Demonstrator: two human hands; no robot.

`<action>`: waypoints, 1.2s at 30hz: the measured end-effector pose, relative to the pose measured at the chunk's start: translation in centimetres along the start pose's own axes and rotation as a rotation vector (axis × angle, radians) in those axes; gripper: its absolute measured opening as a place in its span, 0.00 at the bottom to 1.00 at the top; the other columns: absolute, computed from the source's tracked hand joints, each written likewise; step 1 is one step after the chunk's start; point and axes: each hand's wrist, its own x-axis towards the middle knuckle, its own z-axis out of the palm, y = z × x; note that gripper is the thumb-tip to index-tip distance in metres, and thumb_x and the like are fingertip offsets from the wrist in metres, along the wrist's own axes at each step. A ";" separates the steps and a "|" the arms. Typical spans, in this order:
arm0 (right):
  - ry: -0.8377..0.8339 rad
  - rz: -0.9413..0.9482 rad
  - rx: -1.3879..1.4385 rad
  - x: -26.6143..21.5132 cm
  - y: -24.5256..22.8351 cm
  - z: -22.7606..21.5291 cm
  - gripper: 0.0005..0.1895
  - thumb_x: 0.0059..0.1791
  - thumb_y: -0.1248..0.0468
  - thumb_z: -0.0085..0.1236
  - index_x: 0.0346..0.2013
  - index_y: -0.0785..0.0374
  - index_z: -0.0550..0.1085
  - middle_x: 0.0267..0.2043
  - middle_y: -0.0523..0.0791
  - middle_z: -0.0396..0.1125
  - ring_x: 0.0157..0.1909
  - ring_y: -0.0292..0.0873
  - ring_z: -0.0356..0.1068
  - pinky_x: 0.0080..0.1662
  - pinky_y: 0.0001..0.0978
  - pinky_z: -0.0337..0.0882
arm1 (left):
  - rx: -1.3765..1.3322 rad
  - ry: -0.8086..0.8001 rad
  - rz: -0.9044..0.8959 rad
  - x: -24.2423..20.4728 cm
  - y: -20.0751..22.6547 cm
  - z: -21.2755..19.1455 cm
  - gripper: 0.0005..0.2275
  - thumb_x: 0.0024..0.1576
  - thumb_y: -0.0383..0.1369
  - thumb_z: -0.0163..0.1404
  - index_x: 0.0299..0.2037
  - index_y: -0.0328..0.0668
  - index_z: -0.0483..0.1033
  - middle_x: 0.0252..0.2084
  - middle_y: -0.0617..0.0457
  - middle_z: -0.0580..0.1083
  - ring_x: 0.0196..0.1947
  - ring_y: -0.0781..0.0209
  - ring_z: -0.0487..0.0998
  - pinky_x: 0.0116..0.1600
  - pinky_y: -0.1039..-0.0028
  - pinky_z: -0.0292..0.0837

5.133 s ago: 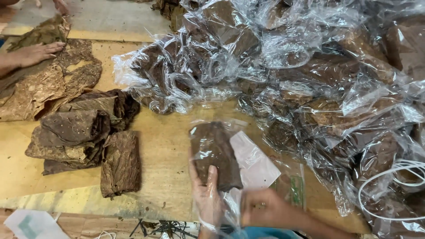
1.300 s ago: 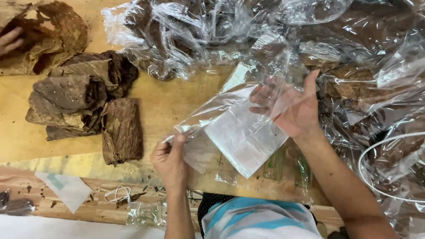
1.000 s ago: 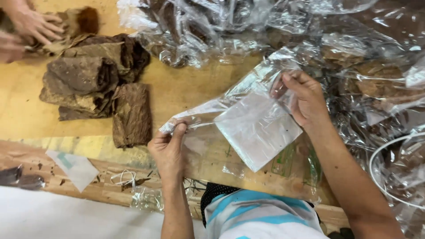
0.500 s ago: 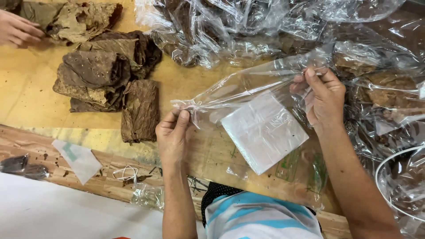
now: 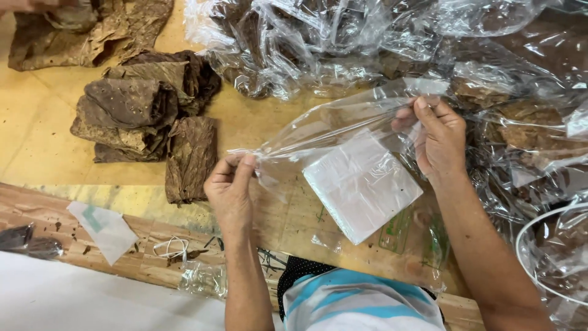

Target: The person repeatedly picks up dried brown leaf bundles from a wooden table and places them into clear plastic bags. They seal each bag and set it aside. Another person's hands are visible on the left, also handling the leaf bundles.

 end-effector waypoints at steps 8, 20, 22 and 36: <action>0.065 -0.098 -0.075 -0.4 -0.2 1.2 0.05 0.53 0.67 0.64 0.39 0.67 0.78 0.31 0.52 0.74 0.32 0.44 0.79 0.39 0.35 0.82 | -0.159 0.042 0.071 2.0 -2.3 -2.7 0.03 0.61 0.23 0.58 0.39 0.35 0.77 0.33 0.48 0.75 0.31 0.63 0.76 0.40 0.75 0.78; -0.021 0.041 -0.105 -1.1 -0.9 1.2 0.02 0.50 0.73 0.65 0.33 0.66 0.78 0.32 0.46 0.74 0.32 0.38 0.74 0.41 0.27 0.79 | 0.077 0.020 -0.065 2.0 0.6 -0.1 0.13 0.58 0.31 0.58 0.52 0.39 0.76 0.42 0.56 0.76 0.42 0.69 0.76 0.53 0.77 0.82; -0.020 0.127 -0.131 -2.0 -1.8 2.1 0.02 0.53 0.73 0.61 0.37 0.69 0.79 0.33 0.49 0.74 0.32 0.41 0.74 0.38 0.28 0.79 | 0.235 0.024 -0.083 1.8 1.0 1.1 0.20 0.53 0.28 0.60 0.57 0.40 0.76 0.49 0.53 0.78 0.49 0.65 0.79 0.55 0.76 0.81; -0.363 0.578 0.352 -8.9 6.4 2.7 0.05 0.46 0.71 0.66 0.33 0.59 0.78 0.35 0.47 0.78 0.40 0.44 0.78 0.47 0.42 0.77 | 0.130 -0.511 -0.039 -5.4 -5.1 5.3 0.07 0.53 0.26 0.62 0.39 0.34 0.83 0.37 0.49 0.79 0.35 0.61 0.78 0.36 0.76 0.81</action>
